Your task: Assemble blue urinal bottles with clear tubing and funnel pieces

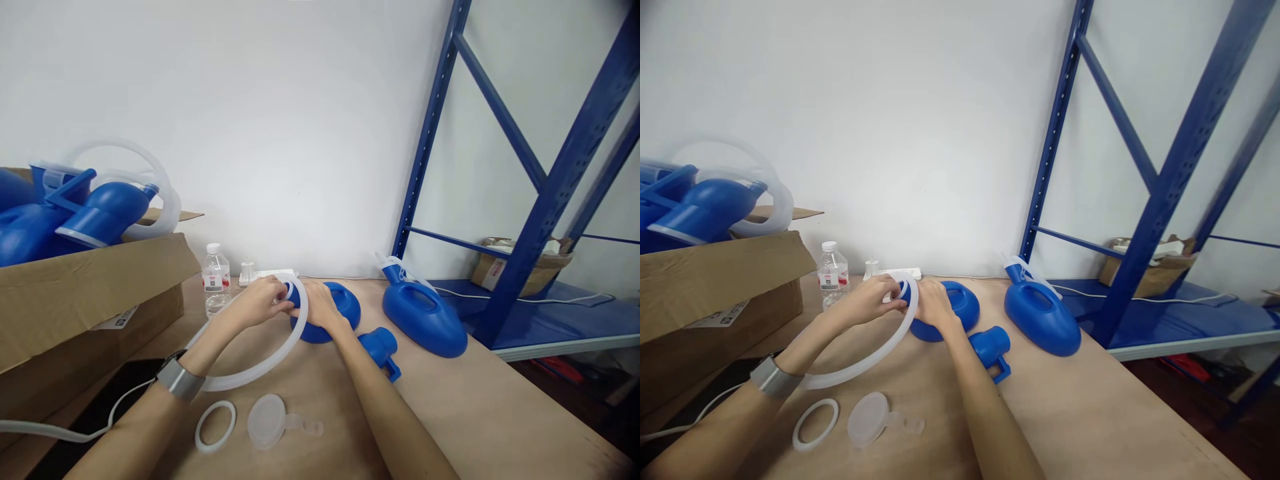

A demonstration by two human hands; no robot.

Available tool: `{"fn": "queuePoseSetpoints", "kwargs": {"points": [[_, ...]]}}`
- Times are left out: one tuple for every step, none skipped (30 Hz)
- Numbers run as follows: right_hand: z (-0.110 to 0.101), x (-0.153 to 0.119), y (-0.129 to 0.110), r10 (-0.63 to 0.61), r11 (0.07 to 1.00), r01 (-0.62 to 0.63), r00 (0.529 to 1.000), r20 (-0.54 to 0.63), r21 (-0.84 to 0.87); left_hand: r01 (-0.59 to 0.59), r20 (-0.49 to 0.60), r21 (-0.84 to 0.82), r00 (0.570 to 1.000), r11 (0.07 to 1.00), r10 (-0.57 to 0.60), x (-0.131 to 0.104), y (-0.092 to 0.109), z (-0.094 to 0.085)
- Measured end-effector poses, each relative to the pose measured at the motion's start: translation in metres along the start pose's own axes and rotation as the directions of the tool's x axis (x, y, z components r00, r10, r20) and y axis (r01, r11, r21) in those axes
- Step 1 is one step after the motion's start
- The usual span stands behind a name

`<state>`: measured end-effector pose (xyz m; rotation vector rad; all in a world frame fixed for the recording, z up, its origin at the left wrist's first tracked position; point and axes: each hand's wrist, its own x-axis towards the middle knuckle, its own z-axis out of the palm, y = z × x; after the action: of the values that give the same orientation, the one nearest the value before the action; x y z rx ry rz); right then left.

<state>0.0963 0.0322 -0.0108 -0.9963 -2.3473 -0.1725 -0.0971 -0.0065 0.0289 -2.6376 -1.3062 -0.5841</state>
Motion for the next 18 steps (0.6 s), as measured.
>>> {"fn": "queuePoseSetpoints", "kwargs": {"points": [[0.0,0.0,0.0,-0.01,1.0,0.009,1.0,0.004,0.012,-0.004,-0.012,-0.032,1.0,0.999,0.004,0.0,-0.001,0.001],[0.0,0.001,-0.001,-0.02,1.0,0.02,1.0,0.009,0.024,-0.015,-0.017,-0.061,1.0,0.998,0.014,0.001,-0.002,0.001],[-0.001,0.001,-0.001,-0.027,0.999,0.026,1.0,0.013,0.036,-0.027,-0.013,-0.085,1.0,0.996,0.026,0.001,-0.002,0.001],[-0.001,0.001,-0.002,-0.031,0.998,0.03,0.999,0.016,0.048,-0.037,-0.004,-0.106,0.999,0.994,0.037,0.001,-0.001,0.001],[-0.001,0.002,-0.002,-0.038,0.997,0.037,0.999,0.02,0.063,-0.043,0.006,-0.129,0.999,0.991,0.044,0.001,0.0,0.0],[-0.002,0.002,-0.003,-0.046,0.996,0.044,0.999,0.024,0.08,-0.045,0.016,-0.154,0.999,0.987,0.048,0.001,0.001,-0.002],[-0.002,0.002,-0.003,-0.054,0.994,0.051,0.998,0.027,0.099,-0.041,0.029,-0.18,0.998,0.983,0.047,0.001,0.002,-0.003],[-0.002,0.001,-0.004,-0.061,0.992,0.057,0.998,0.028,0.116,-0.035,0.044,-0.206,0.998,0.978,0.045,0.0,0.002,-0.005],[-0.002,0.001,-0.005,-0.067,0.989,0.063,0.997,0.025,0.133,-0.029,0.06,-0.23,0.997,0.973,0.044,0.0,0.002,-0.006],[-0.002,0.001,-0.006,-0.072,0.987,0.068,0.997,0.02,0.148,-0.024,0.076,-0.251,0.996,0.968,0.044,-0.001,0.002,-0.007],[-0.002,0.001,-0.006,-0.075,0.984,0.072,0.997,0.014,0.162,-0.023,0.09,-0.268,0.995,0.963,0.049,-0.001,0.001,-0.009],[-0.002,0.0,-0.007,-0.079,0.982,0.077,0.997,0.006,0.172,-0.025,0.102,-0.28,0.993,0.96,0.056,-0.002,0.0,-0.01],[-0.001,0.0,-0.007,-0.085,0.98,0.084,0.996,-0.001,0.18,-0.028,0.114,-0.288,0.991,0.957,0.064,-0.003,0.0,-0.011],[-0.001,0.0,-0.007,-0.09,0.979,0.09,0.996,-0.01,0.184,-0.031,0.123,-0.291,0.99,0.956,0.07,-0.003,-0.001,-0.012],[0.0,0.0,-0.007,-0.094,0.978,0.096,0.995,-0.019,0.184,-0.032,0.131,-0.293,0.989,0.956,0.073,-0.003,-0.002,-0.013],[0.001,0.0,-0.007,-0.099,0.978,0.103,0.995,-0.028,0.181,-0.032,0.138,-0.296,0.988,0.955,0.075,-0.004,-0.003,-0.014],[0.002,0.0,-0.007,-0.103,0.978,0.108,0.994,-0.036,0.178,-0.031,0.146,-0.299,0.986,0.954,0.078,-0.004,-0.003,-0.015],[0.003,0.001,-0.007,-0.107,0.978,0.113,0.993,-0.043,0.175,-0.03,0.152,-0.303,0.985,0.953,0.08,-0.004,-0.003,-0.016]]}}
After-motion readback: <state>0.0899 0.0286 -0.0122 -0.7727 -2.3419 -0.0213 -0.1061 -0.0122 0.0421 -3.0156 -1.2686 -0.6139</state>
